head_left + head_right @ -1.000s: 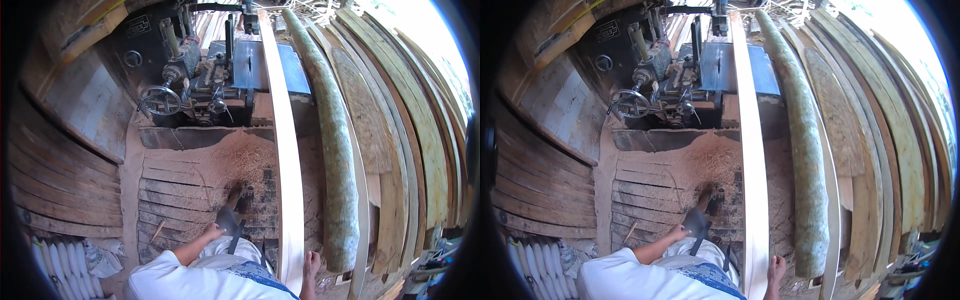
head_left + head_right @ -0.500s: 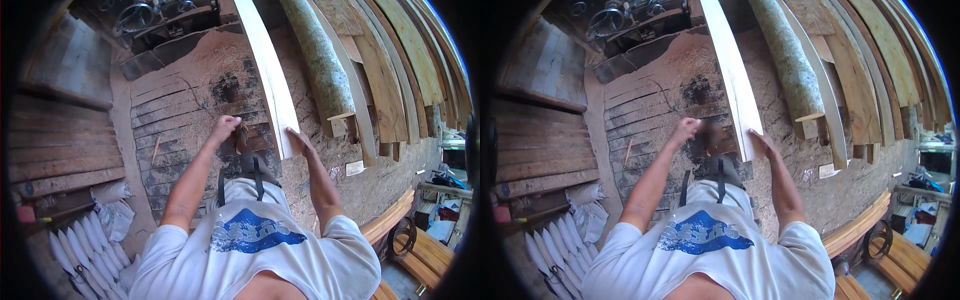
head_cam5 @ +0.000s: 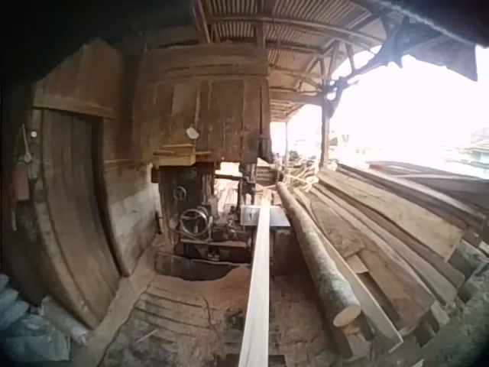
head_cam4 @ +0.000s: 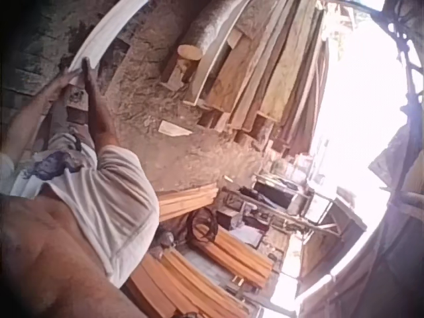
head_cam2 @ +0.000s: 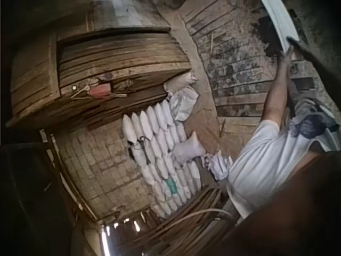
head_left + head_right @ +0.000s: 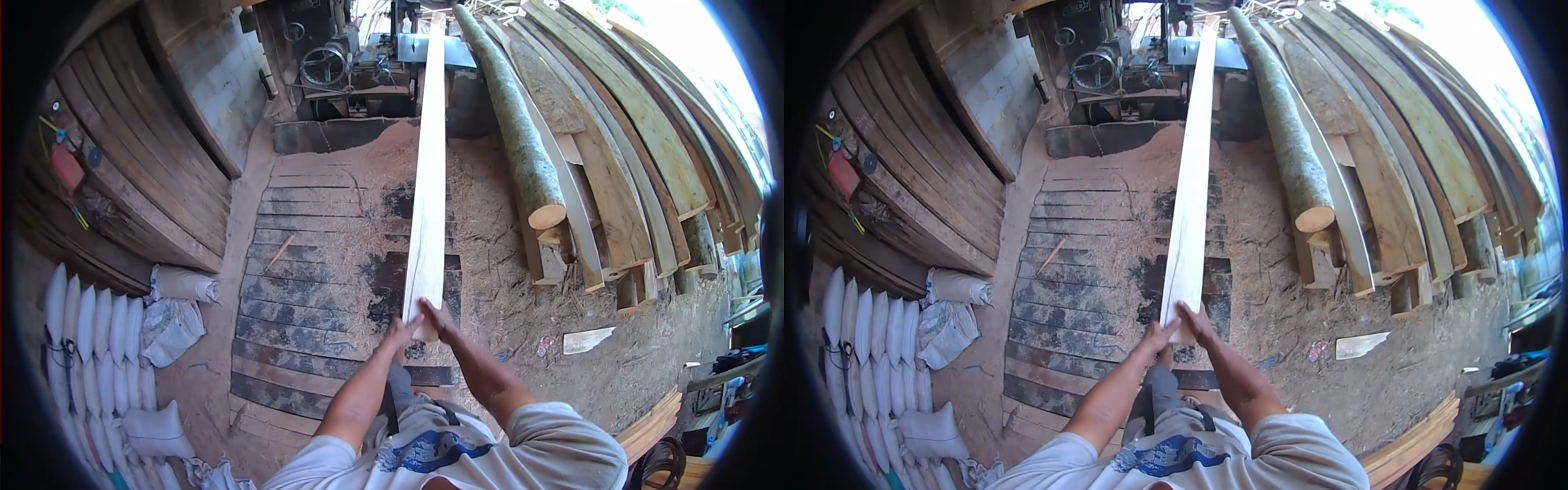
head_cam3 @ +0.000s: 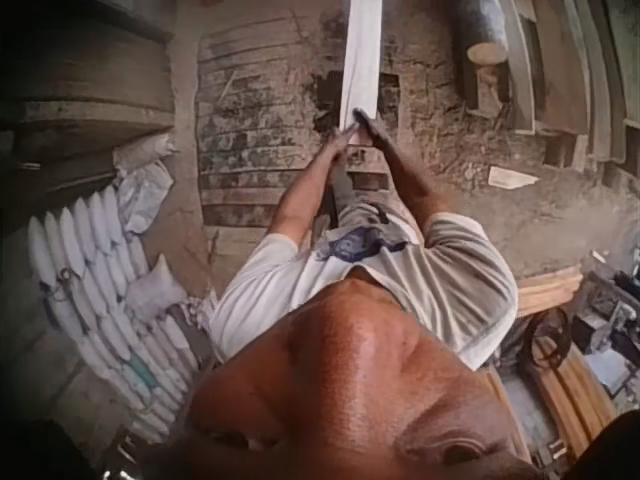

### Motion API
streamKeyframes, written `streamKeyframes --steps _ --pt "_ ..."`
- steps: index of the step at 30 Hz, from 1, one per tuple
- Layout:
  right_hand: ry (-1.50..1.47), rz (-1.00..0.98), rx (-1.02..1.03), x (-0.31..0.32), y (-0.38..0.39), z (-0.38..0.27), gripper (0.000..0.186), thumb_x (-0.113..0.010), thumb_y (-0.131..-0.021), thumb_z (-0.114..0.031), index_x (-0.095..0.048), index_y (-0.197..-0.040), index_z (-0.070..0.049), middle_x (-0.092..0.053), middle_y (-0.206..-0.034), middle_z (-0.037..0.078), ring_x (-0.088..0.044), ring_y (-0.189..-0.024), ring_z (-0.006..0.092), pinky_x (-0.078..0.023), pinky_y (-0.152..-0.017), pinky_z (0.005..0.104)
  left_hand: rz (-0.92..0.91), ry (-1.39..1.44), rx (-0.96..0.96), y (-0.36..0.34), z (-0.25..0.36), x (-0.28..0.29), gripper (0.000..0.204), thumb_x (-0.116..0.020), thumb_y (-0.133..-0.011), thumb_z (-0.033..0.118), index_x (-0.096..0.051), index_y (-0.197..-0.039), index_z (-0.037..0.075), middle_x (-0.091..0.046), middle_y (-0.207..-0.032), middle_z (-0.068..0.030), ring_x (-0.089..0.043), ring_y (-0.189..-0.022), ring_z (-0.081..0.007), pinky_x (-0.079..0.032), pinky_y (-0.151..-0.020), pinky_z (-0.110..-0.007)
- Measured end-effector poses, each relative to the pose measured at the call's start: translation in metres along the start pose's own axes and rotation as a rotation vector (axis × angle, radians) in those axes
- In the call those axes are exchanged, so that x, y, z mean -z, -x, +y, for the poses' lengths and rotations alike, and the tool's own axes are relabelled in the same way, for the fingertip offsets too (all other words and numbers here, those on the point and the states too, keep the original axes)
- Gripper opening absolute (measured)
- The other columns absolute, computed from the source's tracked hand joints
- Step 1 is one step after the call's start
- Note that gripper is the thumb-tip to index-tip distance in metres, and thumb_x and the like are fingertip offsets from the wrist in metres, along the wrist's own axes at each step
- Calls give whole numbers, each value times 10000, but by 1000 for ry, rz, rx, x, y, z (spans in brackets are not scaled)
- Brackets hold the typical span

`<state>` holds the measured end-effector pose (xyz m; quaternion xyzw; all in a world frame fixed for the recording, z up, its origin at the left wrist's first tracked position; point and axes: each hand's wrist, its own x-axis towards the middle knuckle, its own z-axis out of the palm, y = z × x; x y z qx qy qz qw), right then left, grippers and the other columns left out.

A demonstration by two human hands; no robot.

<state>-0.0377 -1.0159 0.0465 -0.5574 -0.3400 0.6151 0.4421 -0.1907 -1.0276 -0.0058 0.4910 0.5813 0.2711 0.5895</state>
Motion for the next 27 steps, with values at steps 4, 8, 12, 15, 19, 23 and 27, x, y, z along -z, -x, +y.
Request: streamKeyframes --steps 4,8,12,15,19,23,27 --pt "24 83 -254 69 154 69 693 -634 -844 -513 -509 -1290 3 -610 -1183 121 -570 -1071 209 -431 -947 339 -401 -229 309 141 7 -67 889 -638 -693 702 -611 -1187 -37 -634 -1125 -244 -621 -1032 -303 -463 -905 -372" --pt "58 53 -262 81 290 111 690 -624 -850 -501 -491 -1327 -19 -607 -1203 120 -571 -1097 221 -414 -972 351 -302 424 233 255 -35 -109 708 -697 -766 535 -584 -1226 9 -659 -1062 -146 -648 -958 -236 -515 -807 -360" --pt "149 103 -248 57 405 130 763 -571 -860 -566 -435 -1369 -15 -509 -1329 164 -462 -1236 287 -374 -1010 404 -281 586 419 353 -94 -129 623 -637 -840 483 -539 -1238 14 -643 -1074 -151 -668 -879 -270 -553 -748 -386" --pt "207 -82 -355 57 457 161 859 -463 -855 -682 -372 -1414 -35 -467 -1372 162 -421 -1274 302 -348 -1018 460 -338 791 553 442 -109 -110 536 -565 -894 419 -536 -1231 4 -646 -1049 -155 -667 -886 -280 -552 -783 -382" --pt "-69 36 -363 22 452 143 759 -361 -944 -600 -241 -1489 -86 -365 -1453 131 -383 -1286 247 -290 -1056 401 -239 721 453 545 -178 -101 546 -579 -887 393 -522 -1249 -12 -632 -1084 -152 -636 -987 -261 -516 -875 -380" --pt "-64 75 11 -1 423 151 665 -441 -965 -461 -267 -1481 -79 -449 -1400 121 -438 -1232 197 -333 -1027 326 -122 597 306 652 -236 -93 541 -628 -840 352 -538 -1224 -18 -631 -1050 -144 -620 -960 -231 -508 -835 -357" --pt "-66 94 113 -63 502 188 542 -464 -982 -377 -356 -1445 -117 -508 -1311 97 -480 -1138 167 -380 -980 313 -62 443 268 761 -234 -47 520 -684 -782 317 -599 -1159 -30 -656 -1044 -144 -625 -944 -229 -484 -835 -325"
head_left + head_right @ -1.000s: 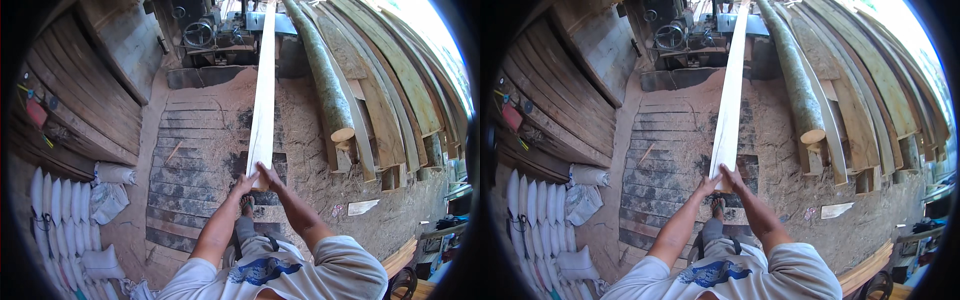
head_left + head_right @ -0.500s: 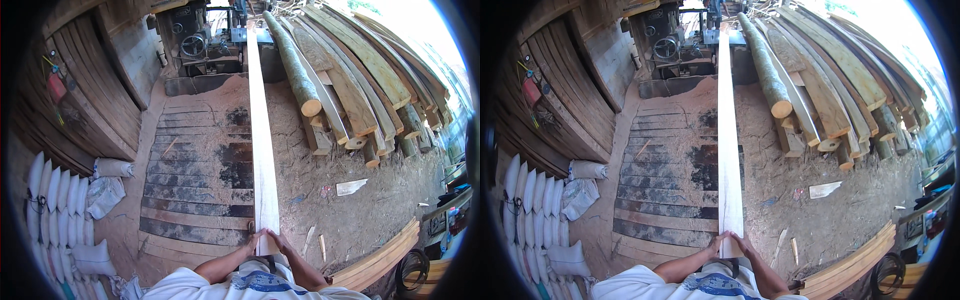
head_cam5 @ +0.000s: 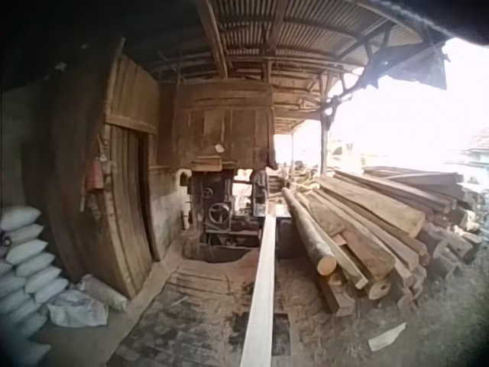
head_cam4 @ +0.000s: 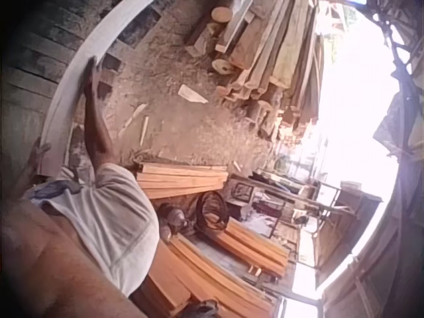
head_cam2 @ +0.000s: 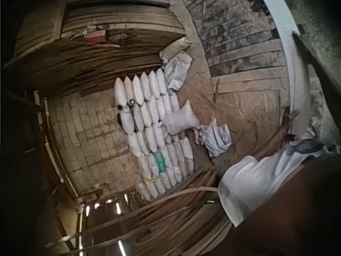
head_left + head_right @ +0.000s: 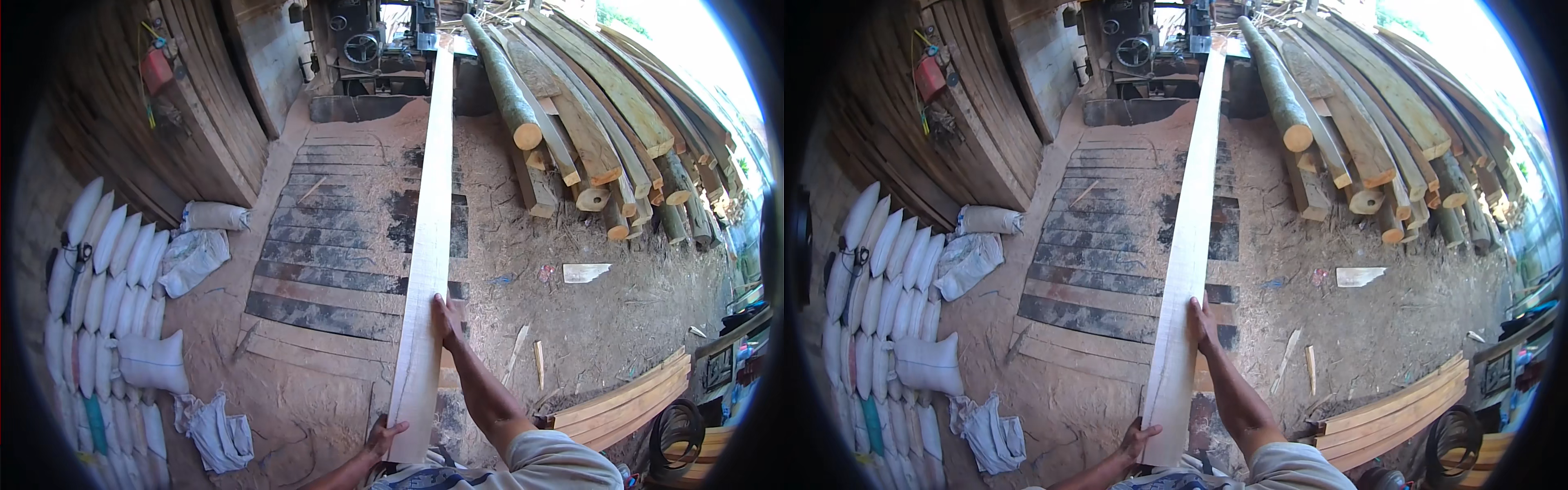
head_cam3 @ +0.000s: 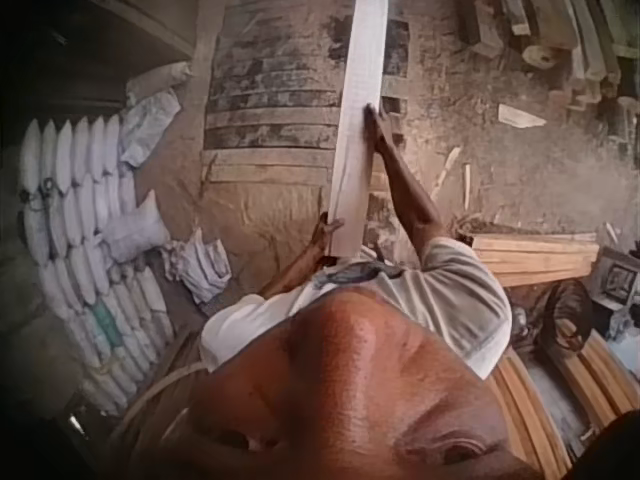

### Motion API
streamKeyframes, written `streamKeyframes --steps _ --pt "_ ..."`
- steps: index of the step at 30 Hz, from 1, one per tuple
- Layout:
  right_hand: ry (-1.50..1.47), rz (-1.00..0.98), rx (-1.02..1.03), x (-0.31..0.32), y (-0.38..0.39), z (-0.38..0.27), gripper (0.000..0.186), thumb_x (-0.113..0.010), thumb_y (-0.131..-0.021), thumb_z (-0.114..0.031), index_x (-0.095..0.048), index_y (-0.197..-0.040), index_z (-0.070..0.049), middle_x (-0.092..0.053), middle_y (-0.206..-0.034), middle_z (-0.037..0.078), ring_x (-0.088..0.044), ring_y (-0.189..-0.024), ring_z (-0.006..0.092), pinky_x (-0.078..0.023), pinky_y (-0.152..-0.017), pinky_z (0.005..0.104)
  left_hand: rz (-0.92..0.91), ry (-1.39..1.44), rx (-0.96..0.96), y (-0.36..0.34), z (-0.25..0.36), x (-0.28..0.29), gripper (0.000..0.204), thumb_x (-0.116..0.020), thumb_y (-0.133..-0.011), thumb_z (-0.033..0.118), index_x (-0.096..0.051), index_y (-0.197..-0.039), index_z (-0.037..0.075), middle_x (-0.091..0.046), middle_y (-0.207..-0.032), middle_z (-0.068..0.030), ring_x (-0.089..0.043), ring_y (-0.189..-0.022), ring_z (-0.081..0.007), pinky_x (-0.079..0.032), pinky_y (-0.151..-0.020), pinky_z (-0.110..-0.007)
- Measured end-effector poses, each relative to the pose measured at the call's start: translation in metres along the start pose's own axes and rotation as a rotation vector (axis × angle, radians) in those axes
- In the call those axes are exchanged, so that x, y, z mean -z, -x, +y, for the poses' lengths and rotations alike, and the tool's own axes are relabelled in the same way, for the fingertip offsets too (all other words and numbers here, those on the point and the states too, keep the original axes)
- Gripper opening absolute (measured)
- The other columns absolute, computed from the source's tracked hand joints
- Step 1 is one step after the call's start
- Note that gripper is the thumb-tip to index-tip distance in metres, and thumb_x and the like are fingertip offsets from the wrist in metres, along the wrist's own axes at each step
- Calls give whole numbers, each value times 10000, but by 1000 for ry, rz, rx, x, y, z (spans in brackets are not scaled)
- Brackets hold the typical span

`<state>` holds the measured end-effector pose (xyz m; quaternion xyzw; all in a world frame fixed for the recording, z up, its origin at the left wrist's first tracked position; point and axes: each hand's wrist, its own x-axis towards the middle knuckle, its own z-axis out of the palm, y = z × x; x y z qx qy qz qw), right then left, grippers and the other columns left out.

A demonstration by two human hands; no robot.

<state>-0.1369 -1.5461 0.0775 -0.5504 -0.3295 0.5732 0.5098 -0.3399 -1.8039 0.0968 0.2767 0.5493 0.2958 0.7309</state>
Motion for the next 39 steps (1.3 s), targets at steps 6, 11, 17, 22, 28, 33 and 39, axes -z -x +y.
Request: streamKeyframes --steps 6,11,17,22,28,33,39 --pt "-68 -17 44 -45 129 82 583 -457 -993 -333 -253 -1489 -105 -428 -1403 84 -414 -1232 162 -325 -1035 289 112 -76 38 122 -81 63 458 -719 -755 303 -646 -1062 -30 -683 -937 -137 -647 -855 -226 -498 -787 -324" --pt "-191 -89 39 -18 230 126 618 -451 -988 -332 -211 -1492 -66 -404 -1420 115 -375 -1278 186 -289 -1064 298 160 -239 -5 207 -149 37 439 -718 -755 290 -650 -1050 -27 -687 -902 -137 -653 -856 -244 -493 -797 -328" --pt "-115 -157 6 19 287 136 631 -451 -992 -329 -189 -1496 -54 -396 -1430 106 -376 -1280 180 -286 -1068 302 67 -96 -170 231 -228 13 546 -695 -771 288 -552 -1201 -17 -649 -1063 -150 -611 -968 -221 -473 -855 -342" --pt "49 -118 -42 7 267 126 602 -456 -990 -365 -258 -1480 -76 -427 -1405 95 -388 -1268 189 -305 -1057 310 -7 -120 -175 211 -230 28 608 -750 -747 266 -512 -1233 -12 -640 -1080 -138 -609 -992 -250 -463 -895 -355" --pt "36 -112 -82 -16 207 109 619 -465 -989 -363 -227 -1492 -93 -399 -1432 89 -381 -1273 180 -298 -1063 308 124 -457 -169 181 -166 31 854 -838 -669 312 -408 -1345 17 -578 -1208 -179 -559 -1116 -293 -434 -961 -376" --pt "-25 -145 -101 -22 144 83 594 -458 -996 -342 -229 -1491 -107 -409 -1419 84 -401 -1243 170 -315 -1046 302 160 -486 -168 125 -124 36 743 -828 -657 422 -552 -1213 15 -645 -1108 -167 -620 -1026 -300 -474 -889 -362" --pt "-12 -123 -111 -18 57 41 579 -465 -993 -356 -283 -1465 -73 -452 -1373 82 -431 -1212 169 -331 -1035 310 215 -485 -141 55 -74 22 724 -835 -647 412 -576 -1197 19 -650 -1110 -167 -617 -1045 -296 -470 -896 -349"
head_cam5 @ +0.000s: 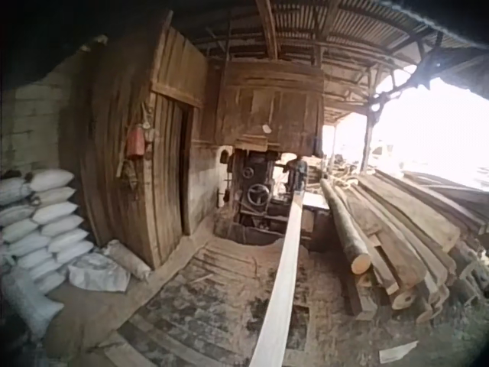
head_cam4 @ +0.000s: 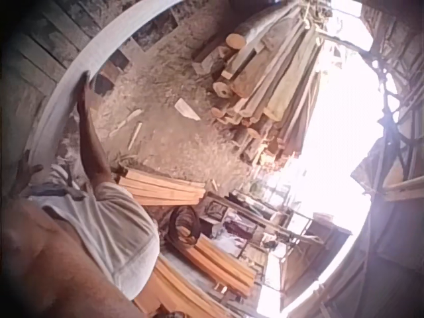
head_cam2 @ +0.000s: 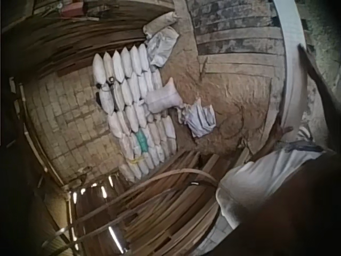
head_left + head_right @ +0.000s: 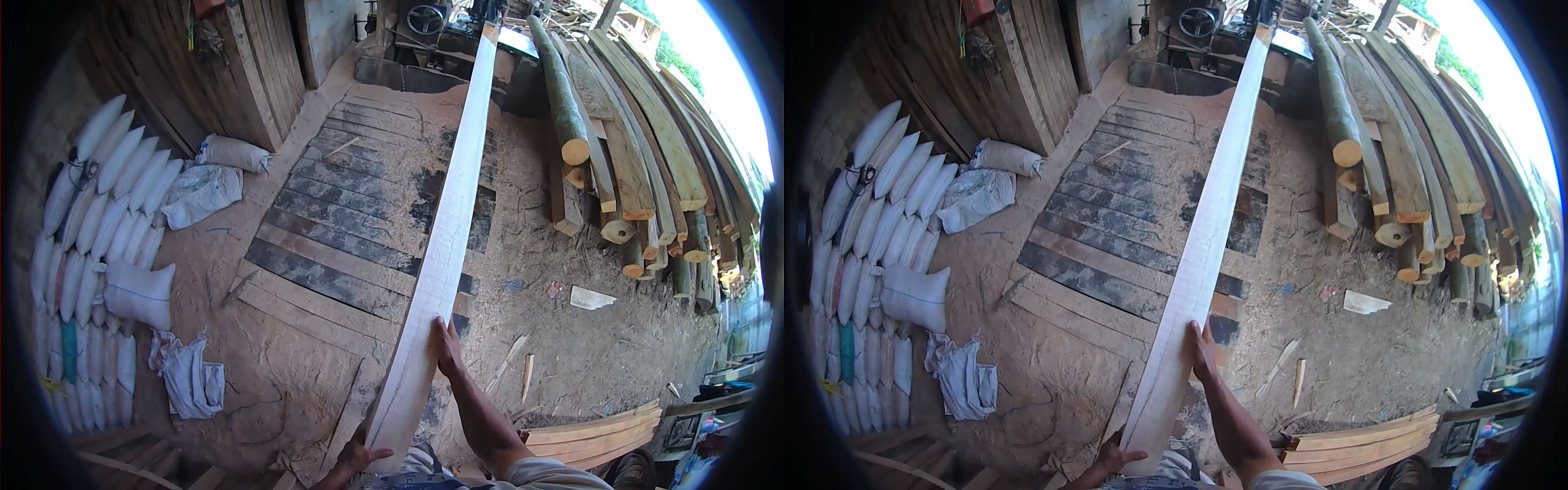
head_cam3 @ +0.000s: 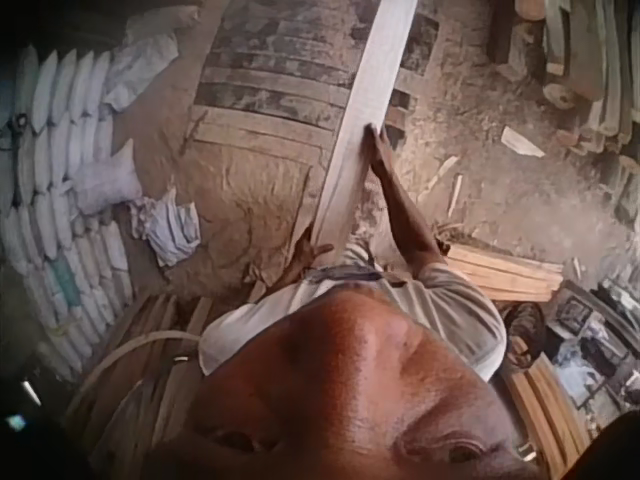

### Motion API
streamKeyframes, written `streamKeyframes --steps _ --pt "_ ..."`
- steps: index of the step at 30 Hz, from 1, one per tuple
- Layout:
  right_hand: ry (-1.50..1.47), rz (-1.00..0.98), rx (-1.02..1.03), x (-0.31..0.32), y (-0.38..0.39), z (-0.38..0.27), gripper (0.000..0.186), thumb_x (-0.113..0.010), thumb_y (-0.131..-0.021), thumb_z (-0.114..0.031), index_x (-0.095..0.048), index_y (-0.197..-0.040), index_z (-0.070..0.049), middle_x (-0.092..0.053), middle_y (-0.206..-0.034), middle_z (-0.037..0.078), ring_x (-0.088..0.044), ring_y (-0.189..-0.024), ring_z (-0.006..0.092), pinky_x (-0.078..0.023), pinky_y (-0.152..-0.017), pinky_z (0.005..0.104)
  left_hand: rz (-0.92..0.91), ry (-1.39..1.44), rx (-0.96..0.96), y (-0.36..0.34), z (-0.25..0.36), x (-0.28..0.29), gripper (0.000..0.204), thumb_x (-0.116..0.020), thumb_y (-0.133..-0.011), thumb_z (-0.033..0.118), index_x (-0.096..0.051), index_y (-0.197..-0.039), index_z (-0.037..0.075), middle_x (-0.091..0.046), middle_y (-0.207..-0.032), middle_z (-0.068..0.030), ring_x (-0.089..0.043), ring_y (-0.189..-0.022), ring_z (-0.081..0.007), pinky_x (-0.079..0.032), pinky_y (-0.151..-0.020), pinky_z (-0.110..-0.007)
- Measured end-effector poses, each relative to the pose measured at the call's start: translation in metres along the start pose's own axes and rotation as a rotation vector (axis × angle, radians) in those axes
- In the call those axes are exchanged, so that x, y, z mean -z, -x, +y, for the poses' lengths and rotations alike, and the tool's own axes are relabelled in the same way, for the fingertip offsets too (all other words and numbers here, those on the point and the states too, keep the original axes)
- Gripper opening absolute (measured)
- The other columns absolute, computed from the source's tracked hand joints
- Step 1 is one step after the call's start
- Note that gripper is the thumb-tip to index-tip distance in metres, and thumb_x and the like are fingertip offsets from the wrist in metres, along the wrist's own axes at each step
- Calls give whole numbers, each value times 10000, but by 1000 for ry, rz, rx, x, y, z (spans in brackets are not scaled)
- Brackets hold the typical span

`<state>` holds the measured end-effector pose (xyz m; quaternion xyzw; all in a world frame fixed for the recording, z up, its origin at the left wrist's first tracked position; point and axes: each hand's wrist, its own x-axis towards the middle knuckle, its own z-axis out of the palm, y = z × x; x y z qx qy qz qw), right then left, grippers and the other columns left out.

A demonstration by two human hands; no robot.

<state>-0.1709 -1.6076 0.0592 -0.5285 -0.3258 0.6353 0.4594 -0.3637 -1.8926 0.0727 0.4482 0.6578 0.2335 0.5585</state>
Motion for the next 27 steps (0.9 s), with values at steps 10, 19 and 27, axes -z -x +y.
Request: streamKeyframes --steps 10,19,27 --pt "16 46 -18 21 -183 -55 607 -488 -969 -425 -316 -1441 -85 -487 -1315 101 -473 -1167 204 -379 -1005 353 -80 101 104 -158 131 26 739 -845 -623 427 -588 -1159 -11 -646 -1110 -194 -616 -1043 -307 -462 -912 -359" --pt "-4 70 -85 33 -364 -153 609 -495 -959 -458 -338 -1432 -109 -531 -1230 103 -512 -1057 195 -434 -899 332 -85 -3 205 -336 209 21 824 -841 -598 470 -553 -1222 15 -633 -1136 -192 -603 -1071 -310 -449 -930 -372" --pt "66 65 -90 46 -539 -249 625 -487 -963 -443 -321 -1439 -75 -478 -1323 116 -471 -1163 213 -389 -987 355 140 -37 -111 -497 337 31 767 -862 -581 407 -591 -1187 22 -642 -1104 -190 -609 -1045 -307 -448 -930 -384"
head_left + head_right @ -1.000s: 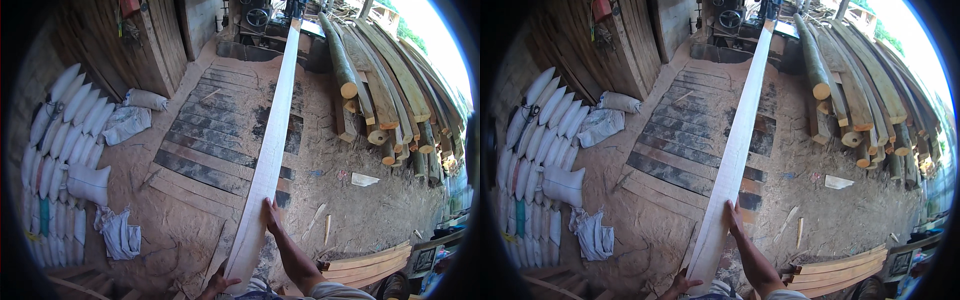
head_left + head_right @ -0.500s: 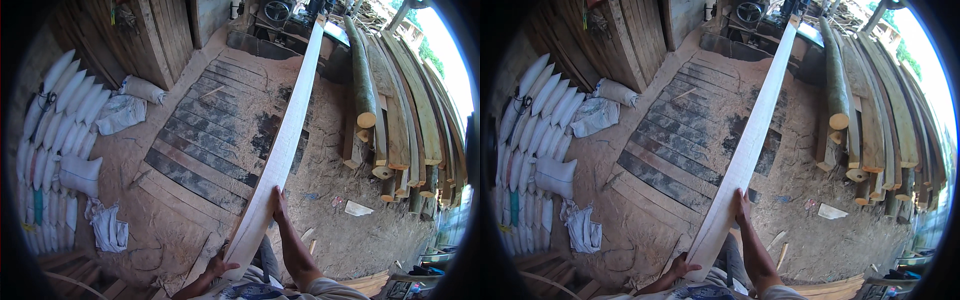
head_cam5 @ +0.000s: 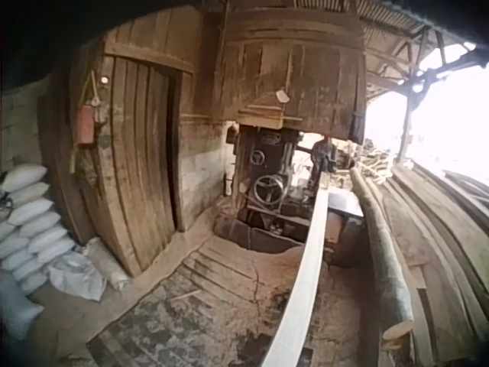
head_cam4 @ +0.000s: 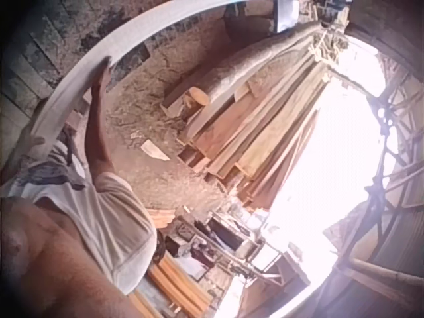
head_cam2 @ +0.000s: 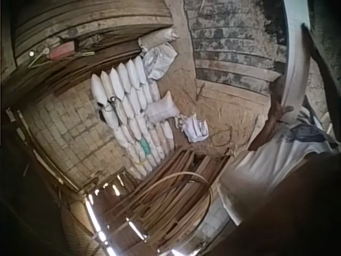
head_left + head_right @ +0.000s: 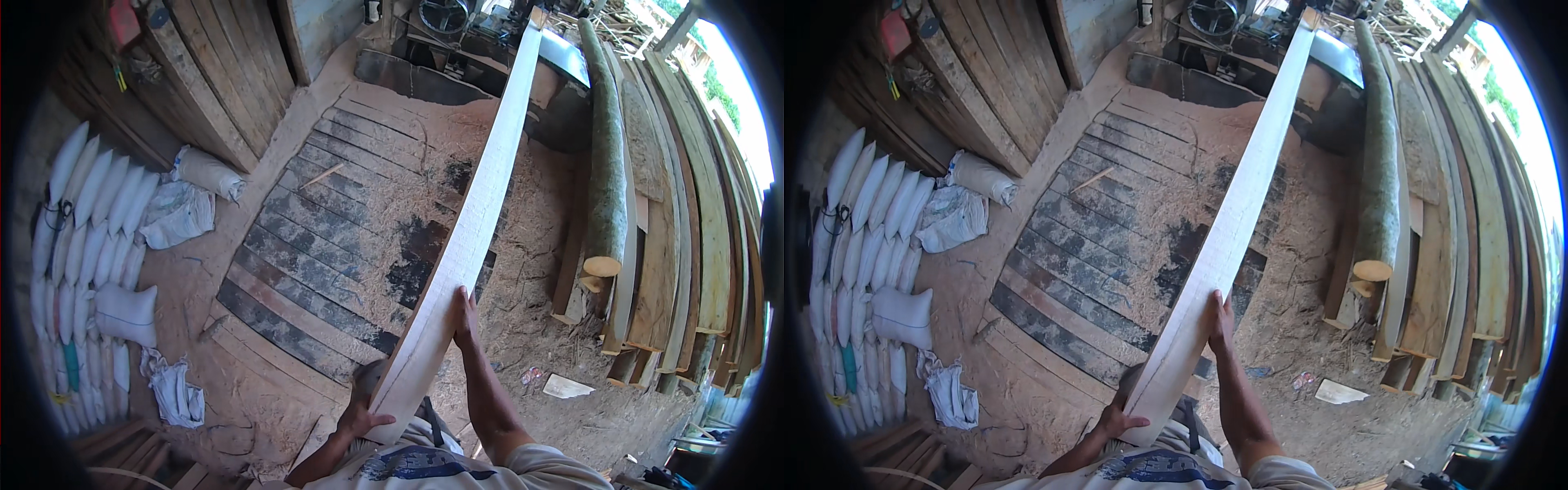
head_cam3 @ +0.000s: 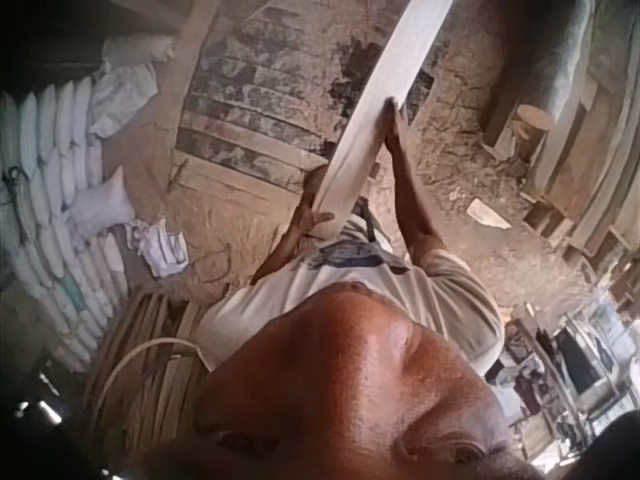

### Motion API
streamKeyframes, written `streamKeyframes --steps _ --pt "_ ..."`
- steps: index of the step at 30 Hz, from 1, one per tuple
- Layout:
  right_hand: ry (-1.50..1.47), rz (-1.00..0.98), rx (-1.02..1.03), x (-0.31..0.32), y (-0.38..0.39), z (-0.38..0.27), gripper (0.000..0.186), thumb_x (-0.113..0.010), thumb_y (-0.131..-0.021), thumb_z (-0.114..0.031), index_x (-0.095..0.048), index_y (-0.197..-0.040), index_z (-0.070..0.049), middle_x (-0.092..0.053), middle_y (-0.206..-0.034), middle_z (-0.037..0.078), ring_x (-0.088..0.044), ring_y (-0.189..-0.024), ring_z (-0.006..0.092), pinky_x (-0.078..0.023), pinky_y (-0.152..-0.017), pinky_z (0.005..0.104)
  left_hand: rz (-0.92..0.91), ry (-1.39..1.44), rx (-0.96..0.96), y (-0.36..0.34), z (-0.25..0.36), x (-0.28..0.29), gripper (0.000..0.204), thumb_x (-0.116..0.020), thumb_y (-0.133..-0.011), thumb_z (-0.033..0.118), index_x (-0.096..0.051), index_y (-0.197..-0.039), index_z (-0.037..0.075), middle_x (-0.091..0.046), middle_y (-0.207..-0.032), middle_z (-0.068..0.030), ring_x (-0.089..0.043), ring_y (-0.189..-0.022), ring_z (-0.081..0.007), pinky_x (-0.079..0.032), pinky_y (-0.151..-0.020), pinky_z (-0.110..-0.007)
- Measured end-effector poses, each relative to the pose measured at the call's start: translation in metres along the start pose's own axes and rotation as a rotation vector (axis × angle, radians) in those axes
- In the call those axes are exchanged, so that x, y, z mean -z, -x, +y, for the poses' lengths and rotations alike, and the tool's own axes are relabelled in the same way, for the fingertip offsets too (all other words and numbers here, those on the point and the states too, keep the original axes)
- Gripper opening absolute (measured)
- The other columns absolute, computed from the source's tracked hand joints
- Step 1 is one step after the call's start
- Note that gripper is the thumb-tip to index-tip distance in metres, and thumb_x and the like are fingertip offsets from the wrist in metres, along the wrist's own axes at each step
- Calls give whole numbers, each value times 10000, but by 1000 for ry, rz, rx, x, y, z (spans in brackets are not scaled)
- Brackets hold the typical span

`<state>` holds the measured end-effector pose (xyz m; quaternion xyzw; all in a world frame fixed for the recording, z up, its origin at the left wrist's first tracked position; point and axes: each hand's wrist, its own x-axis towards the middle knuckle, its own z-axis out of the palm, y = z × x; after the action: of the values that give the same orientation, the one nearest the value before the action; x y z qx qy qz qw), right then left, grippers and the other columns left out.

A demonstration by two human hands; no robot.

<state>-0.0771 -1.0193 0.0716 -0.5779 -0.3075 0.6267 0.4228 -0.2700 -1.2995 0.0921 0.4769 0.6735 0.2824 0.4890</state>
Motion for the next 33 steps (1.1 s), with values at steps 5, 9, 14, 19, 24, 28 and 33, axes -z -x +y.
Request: streamKeyframes --steps 5,9,14,19,24,28,33 --pt "14 -1 33 11 -130 -52 639 -491 -957 -459 -309 -1451 -98 -477 -1329 102 -466 -1167 210 -375 -998 352 -284 256 184 -131 68 3 768 -850 -632 316 -529 -1264 20 -636 -1145 -170 -603 -1054 -275 -446 -927 -349" --pt "43 56 23 20 -242 -103 627 -508 -959 -435 -323 -1455 -97 -511 -1298 105 -498 -1123 193 -397 -966 331 -299 211 208 -239 96 -16 752 -851 -628 317 -544 -1245 16 -643 -1130 -174 -605 -1053 -272 -450 -925 -354" --pt "-45 35 7 25 -366 -173 591 -508 -962 -422 -369 -1424 -81 -536 -1261 94 -505 -1109 182 -397 -967 325 -193 273 196 -370 201 -13 610 -846 -630 281 -632 -1128 0 -674 -1052 -182 -641 -999 -239 -483 -871 -340" --pt "12 56 29 32 -483 -233 612 -514 -959 -416 -344 -1439 -76 -523 -1276 95 -498 -1113 175 -396 -966 323 -219 283 233 -491 255 -24 621 -849 -625 284 -627 -1133 3 -675 -1047 -175 -642 -981 -241 -485 -869 -346" --pt "-5 23 45 36 -597 -301 622 -495 -957 -450 -354 -1431 -73 -503 -1304 89 -472 -1154 180 -356 -1005 325 -135 271 49 -602 261 -53 683 -862 -608 289 -603 -1176 12 -667 -1080 -170 -635 -1001 -256 -482 -880 -344" --pt "102 52 61 45 -681 -348 588 -428 -994 -408 -313 -1456 -64 -459 -1361 111 -454 -1199 181 -347 -1025 321 -217 267 287 -696 319 -53 700 -871 -610 295 -595 -1187 9 -660 -1099 -165 -624 -1019 -258 -472 -905 -344" --pt "143 -38 110 64 -742 -381 578 -472 -989 -363 -323 -1453 -52 -496 -1337 102 -475 -1180 177 -356 -1015 299 -264 330 237 -801 383 -54 672 -868 -623 251 -599 -1185 0 -658 -1110 -137 -615 -1006 -226 -471 -897 -335"
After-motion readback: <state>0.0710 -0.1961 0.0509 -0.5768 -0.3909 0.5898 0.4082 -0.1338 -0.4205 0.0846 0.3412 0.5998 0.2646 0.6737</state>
